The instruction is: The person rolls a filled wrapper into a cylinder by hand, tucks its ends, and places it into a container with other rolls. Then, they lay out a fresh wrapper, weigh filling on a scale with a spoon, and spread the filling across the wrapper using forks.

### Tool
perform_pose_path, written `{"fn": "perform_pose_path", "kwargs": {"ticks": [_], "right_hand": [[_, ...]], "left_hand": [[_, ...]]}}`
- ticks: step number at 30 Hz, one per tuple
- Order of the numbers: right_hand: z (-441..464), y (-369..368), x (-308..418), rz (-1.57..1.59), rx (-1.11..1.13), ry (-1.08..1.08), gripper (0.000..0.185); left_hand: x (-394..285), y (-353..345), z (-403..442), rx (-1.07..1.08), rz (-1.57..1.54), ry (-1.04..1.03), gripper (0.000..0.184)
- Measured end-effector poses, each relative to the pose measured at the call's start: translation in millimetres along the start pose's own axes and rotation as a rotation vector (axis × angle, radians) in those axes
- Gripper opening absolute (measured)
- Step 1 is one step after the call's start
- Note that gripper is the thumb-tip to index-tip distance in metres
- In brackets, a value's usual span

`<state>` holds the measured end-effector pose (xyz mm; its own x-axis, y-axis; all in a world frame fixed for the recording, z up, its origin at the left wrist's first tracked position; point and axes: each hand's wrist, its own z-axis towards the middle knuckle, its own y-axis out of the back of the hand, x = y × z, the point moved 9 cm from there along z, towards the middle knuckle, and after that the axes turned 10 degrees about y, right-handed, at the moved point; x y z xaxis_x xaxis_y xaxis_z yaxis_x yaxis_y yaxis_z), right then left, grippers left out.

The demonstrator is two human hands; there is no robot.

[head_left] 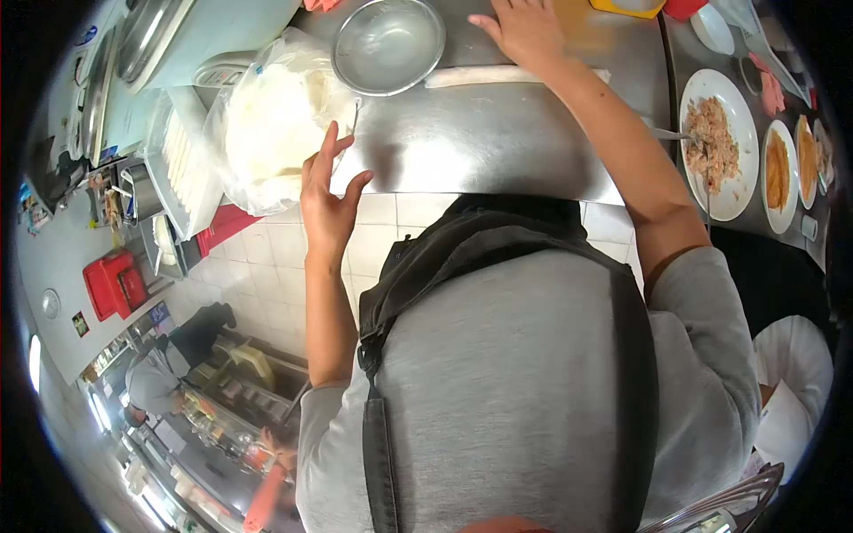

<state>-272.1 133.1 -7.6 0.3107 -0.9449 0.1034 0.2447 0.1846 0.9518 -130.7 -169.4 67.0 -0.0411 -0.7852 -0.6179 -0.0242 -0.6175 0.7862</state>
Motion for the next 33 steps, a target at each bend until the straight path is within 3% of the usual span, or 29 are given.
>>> {"fn": "perform_pose_path", "kwargs": {"ticks": [1,2,4,5,7,11,14,16,17,19,22,23,30,32,33], "right_hand": [[3.6,25.6,10.8,-0.058,-0.123,0.027,0.059],[1.9,44.3,15.4,-0.058,-0.124,0.038,0.059],[-6.9,38.7,49.4,0.323,0.461,0.205,0.056],[-10.4,31.9,50.9,0.322,0.463,0.216,0.056],[-23.2,13.2,54.3,0.212,0.461,0.283,0.035],[-42.1,19.2,61.9,0.297,0.48,0.31,0.032],[-56.9,35.8,58.9,0.428,0.596,0.178,0.034],[-54.9,70.9,55.6,0.72,0.322,0.12,0.04],[-55.8,84.6,59.4,0.717,0.315,0.118,0.04],[-49.8,133.9,48.0,0.967,-0.059,-0.012,0.035],[-48.0,140.1,33.3,1.22,-0.199,-0.043,0.028],[-54.3,134.6,33.9,1.36,-0.158,-0.179,0.021],[-65.4,122.4,42.3,1.407,-0.491,-0.182,0.03],[-65.9,132.6,44.1,1.423,-0.549,-0.158,0.032],[-67.3,134.4,43.2,1.42,-0.561,-0.156,0.032]], "left_hand": [[4.1,3.8,-1.3,-0.021,-0.001,0.015,0.087],[8.7,7.8,-2.7,-0.029,-0.004,0.021,0.087],[17.9,22.6,-9.4,-0.114,0.082,0.023,0.083],[17.5,27.0,-11.7,-0.142,0.056,0.011,0.075],[16.1,30.7,-12.8,-0.162,0.115,-0.015,0.07],[-12.7,25.3,-0.4,-0.168,0.303,-0.132,0.059],[-36.6,-1.3,23.8,-0.173,0.358,-0.276,0.053],[-44.2,-26.6,45.7,-0.188,0.41,-0.324,0.048],[-48.2,-36.9,54.3,-0.2,0.463,-0.373,0.044],[-51.0,-53.0,71.0,-0.162,0.518,-0.4,0.038],[-55.4,-69.6,80.8,-0.115,0.579,-0.443,0.029],[-56.0,-72.6,82.5,-0.106,0.588,-0.453,0.025],[-73.2,-56.1,82.7,-0.13,0.398,-0.401,0.022],[-69.9,-52.3,83.9,-0.049,0.26,-0.225,0.024],[-76.0,-46.0,84.0,-0.052,0.262,-0.236,0.024]]}}
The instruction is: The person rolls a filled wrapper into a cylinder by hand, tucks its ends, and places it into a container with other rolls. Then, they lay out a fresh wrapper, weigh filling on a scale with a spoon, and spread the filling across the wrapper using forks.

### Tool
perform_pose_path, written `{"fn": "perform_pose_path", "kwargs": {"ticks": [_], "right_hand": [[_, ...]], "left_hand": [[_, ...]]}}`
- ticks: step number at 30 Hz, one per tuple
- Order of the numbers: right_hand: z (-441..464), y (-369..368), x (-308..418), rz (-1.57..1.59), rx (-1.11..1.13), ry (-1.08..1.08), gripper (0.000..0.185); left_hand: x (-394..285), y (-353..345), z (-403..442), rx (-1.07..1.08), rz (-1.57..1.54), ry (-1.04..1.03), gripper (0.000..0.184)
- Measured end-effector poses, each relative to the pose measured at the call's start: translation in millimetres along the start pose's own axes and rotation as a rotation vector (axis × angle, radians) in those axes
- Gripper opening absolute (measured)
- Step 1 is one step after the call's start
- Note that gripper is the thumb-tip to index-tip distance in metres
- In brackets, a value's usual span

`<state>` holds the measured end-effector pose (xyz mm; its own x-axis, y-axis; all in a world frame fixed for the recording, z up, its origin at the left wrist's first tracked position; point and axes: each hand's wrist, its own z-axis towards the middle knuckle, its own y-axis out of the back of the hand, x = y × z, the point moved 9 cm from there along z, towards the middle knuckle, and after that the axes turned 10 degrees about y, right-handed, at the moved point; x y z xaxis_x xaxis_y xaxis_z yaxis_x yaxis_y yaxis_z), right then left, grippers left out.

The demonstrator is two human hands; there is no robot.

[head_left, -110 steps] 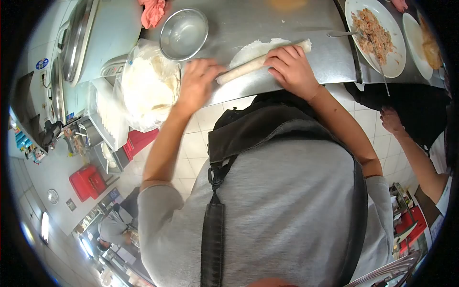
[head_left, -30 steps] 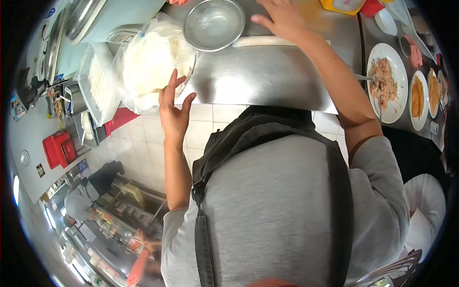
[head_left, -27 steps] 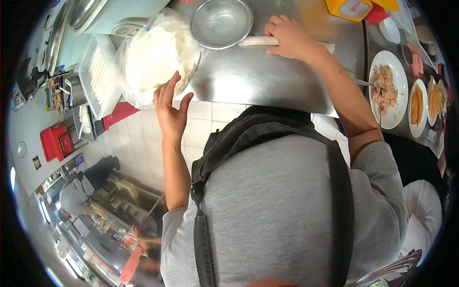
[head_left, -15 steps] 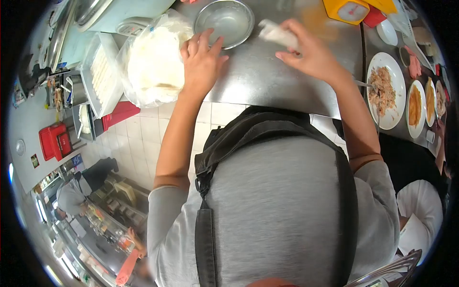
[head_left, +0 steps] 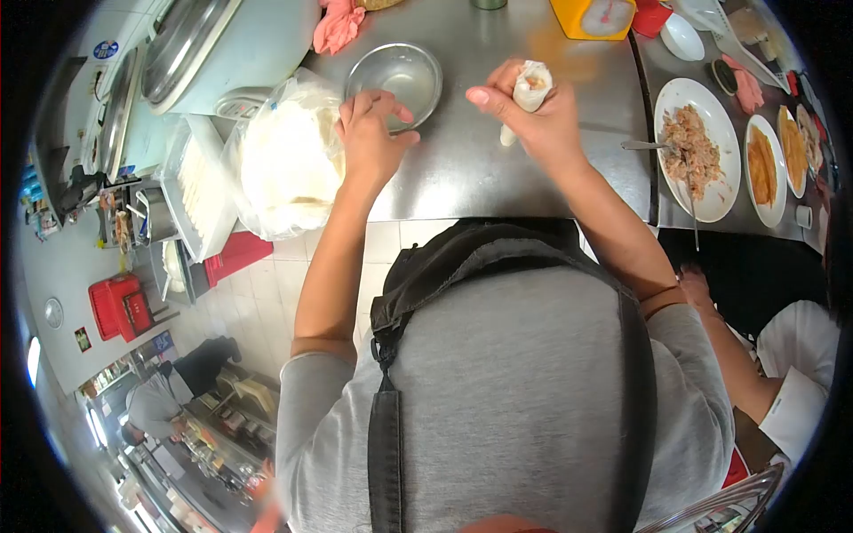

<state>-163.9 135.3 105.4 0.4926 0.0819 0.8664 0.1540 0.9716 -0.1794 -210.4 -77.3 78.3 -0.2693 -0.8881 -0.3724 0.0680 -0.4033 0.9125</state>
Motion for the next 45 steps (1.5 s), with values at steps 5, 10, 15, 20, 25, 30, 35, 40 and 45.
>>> {"fn": "perform_pose_path", "kwargs": {"ticks": [5,10,15,20,25,30,35,40,45], "right_hand": [[-2.2,-8.1,5.6,-0.105,0.101,-0.062,0.034],[-0.8,-19.1,19.6,-0.106,0.129,0.004,0.03],[1.5,-25.8,26.8,0.129,0.098,0.112,0.024],[2.4,-26.5,24.6,-0.062,0.177,0.069,0.026],[4.6,-29.3,25.0,-0.04,0.174,0.045,0.029],[5.9,-34.1,27.4,-0.089,0.192,0.085,0.029],[5.3,-47.3,32.0,-0.057,0.382,-0.001,0.033],[0.4,-54.5,40.6,0.082,0.528,-0.091,0.025],[-7.1,-63.2,42.0,0.204,0.64,-0.157,0.034]], "left_hand": [[-60.0,72.0,3.7,0.277,-0.78,0.012,0.027],[-132.5,133.5,-0.6,0.247,-0.588,-0.326,0.026],[-173.6,133.6,-16.7,0.034,-0.062,-0.534,0.028],[-178.8,136.9,-20.0,-0.143,0.008,-0.623,0.022],[-178.4,139.5,-9.8,-0.059,-0.039,-0.586,0.017],[-172.5,164.8,5.7,0.011,-0.038,-0.617,0.017],[-197.6,169.2,-0.6,0.072,0.157,-0.783,0.029],[-190.6,155.4,-4.5,0.003,0.139,-1.011,0.024],[-188.7,160.2,0.2,0.048,-0.057,-1.101,0.016]]}}
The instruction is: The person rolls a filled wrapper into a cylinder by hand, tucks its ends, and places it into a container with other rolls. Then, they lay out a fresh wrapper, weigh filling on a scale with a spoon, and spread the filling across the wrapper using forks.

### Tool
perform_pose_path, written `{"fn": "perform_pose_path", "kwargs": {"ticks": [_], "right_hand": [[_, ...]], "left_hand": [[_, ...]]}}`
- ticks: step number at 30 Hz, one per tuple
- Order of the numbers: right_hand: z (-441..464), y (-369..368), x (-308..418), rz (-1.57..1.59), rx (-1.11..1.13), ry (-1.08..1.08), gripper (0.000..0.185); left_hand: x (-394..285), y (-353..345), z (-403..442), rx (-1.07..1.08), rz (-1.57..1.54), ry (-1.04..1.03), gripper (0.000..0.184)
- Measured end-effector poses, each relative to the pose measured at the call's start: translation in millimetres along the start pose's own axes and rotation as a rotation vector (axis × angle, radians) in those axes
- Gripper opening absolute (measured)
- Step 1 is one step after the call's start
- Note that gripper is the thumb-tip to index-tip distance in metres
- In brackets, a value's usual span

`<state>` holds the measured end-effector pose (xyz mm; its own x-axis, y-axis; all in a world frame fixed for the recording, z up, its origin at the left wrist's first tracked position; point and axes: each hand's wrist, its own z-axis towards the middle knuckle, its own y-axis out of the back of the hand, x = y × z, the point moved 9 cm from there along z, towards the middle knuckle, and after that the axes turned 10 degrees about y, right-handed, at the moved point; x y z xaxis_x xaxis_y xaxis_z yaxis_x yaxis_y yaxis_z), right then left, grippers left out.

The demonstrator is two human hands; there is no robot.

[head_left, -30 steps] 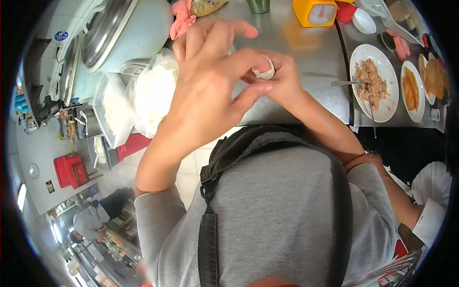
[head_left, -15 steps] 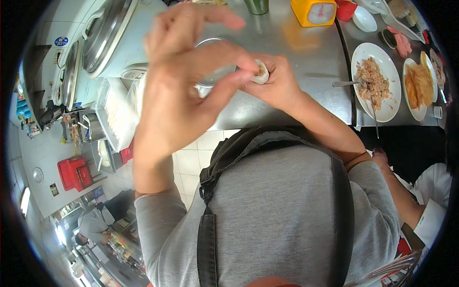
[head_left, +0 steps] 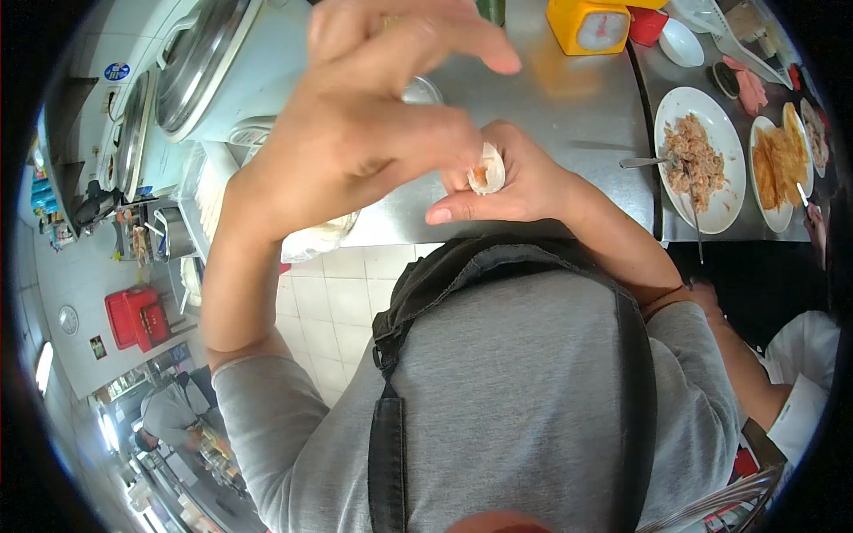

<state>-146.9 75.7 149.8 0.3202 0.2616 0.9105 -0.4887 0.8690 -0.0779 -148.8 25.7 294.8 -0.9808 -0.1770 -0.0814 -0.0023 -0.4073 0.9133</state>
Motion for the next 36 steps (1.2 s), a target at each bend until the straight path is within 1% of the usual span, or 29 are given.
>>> {"fn": "perform_pose_path", "kwargs": {"ticks": [1,2,6,8,9,11,12,14,15,17,21,23,24,26,30,32,33,36], "right_hand": [[-0.9,2.4,-3.5,0.005,-0.018,-0.019,0.035],[-1.7,5.0,-5.9,0.01,-0.036,-0.039,0.04],[-5.4,15.0,-9.2,-0.065,-0.067,-0.095,0.036],[-5.6,24.6,-5.7,-0.024,-0.2,0.059,0.03],[-4.6,24.7,-3.4,-0.024,-0.202,0.061,0.03],[-3.0,25.2,4.8,-0.187,-0.19,0.065,0.023],[-3.2,24.2,4.0,-0.185,-0.188,0.063,0.023],[-2.9,25.7,2.1,-0.2,-0.221,0.066,0.023],[-2.7,24.9,1.0,-0.197,-0.216,0.065,0.023],[-2.9,23.6,-4.0,-0.15,-0.211,0.032,0.023],[-1.5,17.6,-5.8,-0.121,-0.221,0.036,0.022],[-0.8,15.6,-0.5,-0.082,-0.259,0.092,0.023],[-1.9,15.4,-3.4,-0.079,-0.259,0.09,0.023],[-5.2,17.6,-9.8,-0.131,-0.284,0.09,0.028],[-4.7,24.4,-6.6,-0.057,-0.356,0.05,0.034],[-5.3,28.2,1.2,-0.117,-0.41,0.133,0.036],[-5.4,27.7,-0.4,-0.117,-0.41,0.133,0.036],[-6.5,26.6,0.0,-0.117,-0.419,0.176,0.033]], "left_hand": [[1.4,8.8,5.5,-0.016,-0.028,0.09,0.024],[4.0,14.9,7.7,-0.032,-0.055,0.181,0.036],[3.1,10.2,-18.5,-0.084,-0.084,0.255,0.04],[-6.7,-4.3,-32.2,-0.099,-0.041,0.301,0.043],[-12.2,-12.0,-35.5,-0.097,-0.04,0.299,0.043],[-16.8,-18.6,-41.2,-0.19,0.22,0.385,0.044],[-20.9,-23.9,-43.2,-0.189,0.22,0.388,0.044],[-20.5,-28.1,-47.6,-0.209,0.202,0.47,0.037],[-22.6,-28.3,-46.2,-0.209,0.205,0.475,0.037],[-21.2,-24.8,-45.6,-0.234,0.195,0.549,0.024],[-19.3,-29.1,-47.5,-0.309,0.166,0.536,0.019],[-13.4,-28.1,-50.4,-0.333,0.121,0.633,0.023],[-14.3,-29.9,-50.8,-0.33,0.121,0.635,0.023],[-12.5,-24.8,-60.8,-0.46,0.062,0.694,0.016],[-32.9,-31.9,-64.3,-0.398,0.088,0.614,0.02],[-35.9,-41.8,-65.6,-0.385,0.195,0.602,0.03],[-35.0,-45.4,-66.0,-0.381,0.232,0.591,0.034],[-38.4,-47.8,-63.1,-0.381,0.27,0.571,0.033]]}}
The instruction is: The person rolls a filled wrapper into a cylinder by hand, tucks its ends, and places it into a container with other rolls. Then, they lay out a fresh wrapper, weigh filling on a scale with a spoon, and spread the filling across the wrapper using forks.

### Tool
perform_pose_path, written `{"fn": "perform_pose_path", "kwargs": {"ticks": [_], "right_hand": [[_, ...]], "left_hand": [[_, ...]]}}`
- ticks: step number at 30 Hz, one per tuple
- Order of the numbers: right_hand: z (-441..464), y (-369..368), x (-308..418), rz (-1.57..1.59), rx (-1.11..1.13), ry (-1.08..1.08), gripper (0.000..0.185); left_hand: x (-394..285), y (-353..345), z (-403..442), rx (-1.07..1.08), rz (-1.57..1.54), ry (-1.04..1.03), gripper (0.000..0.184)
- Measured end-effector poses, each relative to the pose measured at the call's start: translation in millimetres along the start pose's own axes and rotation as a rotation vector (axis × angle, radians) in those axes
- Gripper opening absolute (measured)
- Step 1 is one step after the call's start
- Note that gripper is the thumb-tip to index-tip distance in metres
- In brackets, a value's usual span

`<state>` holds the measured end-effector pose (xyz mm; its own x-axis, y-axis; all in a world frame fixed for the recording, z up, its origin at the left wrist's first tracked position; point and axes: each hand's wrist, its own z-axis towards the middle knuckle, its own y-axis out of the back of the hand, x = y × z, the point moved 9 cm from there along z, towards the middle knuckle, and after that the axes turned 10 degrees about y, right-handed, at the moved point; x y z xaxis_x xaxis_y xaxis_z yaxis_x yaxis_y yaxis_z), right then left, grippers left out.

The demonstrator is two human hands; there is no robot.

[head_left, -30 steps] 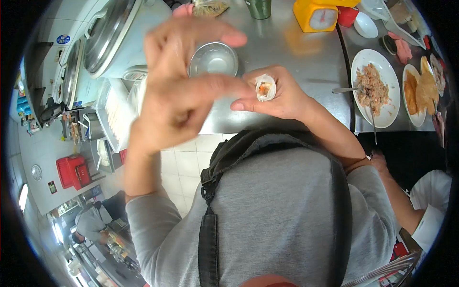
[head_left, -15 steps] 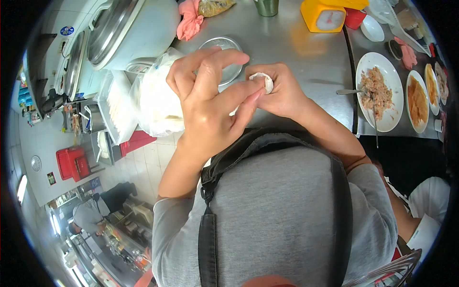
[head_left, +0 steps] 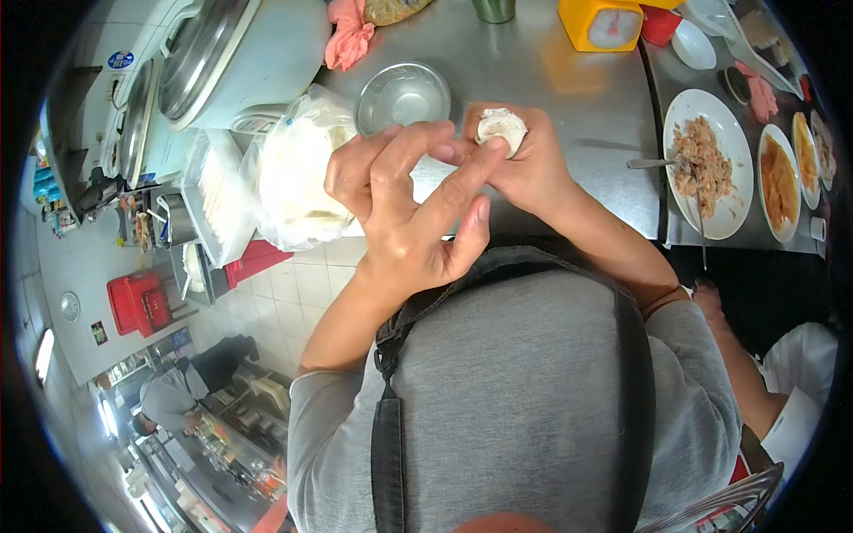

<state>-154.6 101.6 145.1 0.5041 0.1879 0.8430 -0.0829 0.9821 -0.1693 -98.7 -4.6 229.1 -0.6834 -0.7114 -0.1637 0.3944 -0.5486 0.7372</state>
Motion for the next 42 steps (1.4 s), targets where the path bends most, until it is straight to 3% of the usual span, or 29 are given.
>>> {"fn": "perform_pose_path", "kwargs": {"ticks": [2,6,11,14,17,21,23,29,36,42], "right_hand": [[-3.7,-0.8,-6.4,0.183,-0.058,-0.089,0.029],[-6.4,-3.4,-10.8,0.205,-0.069,-0.09,0.025],[-9.3,-2.5,-5.0,-0.05,0.012,0.016,0.024],[-6.6,-7.2,5.8,-0.024,-0.038,0.084,0.026],[-9.8,-3.2,7.0,0.012,-0.065,0.131,0.027],[-9.7,4.5,18.9,-0.084,-0.142,0.221,0.026],[-7.6,6.5,22.1,-0.226,-0.014,0.186,0.022],[-8.7,9.0,24.7,-0.215,0.03,0.176,0.017],[-11.4,-4.0,30.5,-0.22,0.199,0.216,0.02],[-15.1,-3.0,23.2,-0.224,0.246,0.166,0.019]], "left_hand": [[0.4,-2.0,0.8,0.011,-0.003,0.019,0.033],[3.9,-2.9,6.1,0.008,-0.055,0.065,0.028],[14.9,-4.7,20.4,0.1,-0.223,0.148,0.019],[24.0,-11.5,24.8,0.106,-0.396,0.215,0.026],[44.1,-27.9,22.0,0.178,-0.74,0.564,0.026],[40.1,-34.4,19.9,0.247,-0.749,0.54,0.023],[18.8,-16.6,27.4,0.18,-0.423,0.308,0.021],[-7.0,1.7,37.5,0.197,-0.244,0.054,0.024],[5.8,-11.0,48.7,0.403,-0.373,0.182,0.028],[1.0,-9.0,47.8,0.357,-0.383,0.067,0.023]]}}
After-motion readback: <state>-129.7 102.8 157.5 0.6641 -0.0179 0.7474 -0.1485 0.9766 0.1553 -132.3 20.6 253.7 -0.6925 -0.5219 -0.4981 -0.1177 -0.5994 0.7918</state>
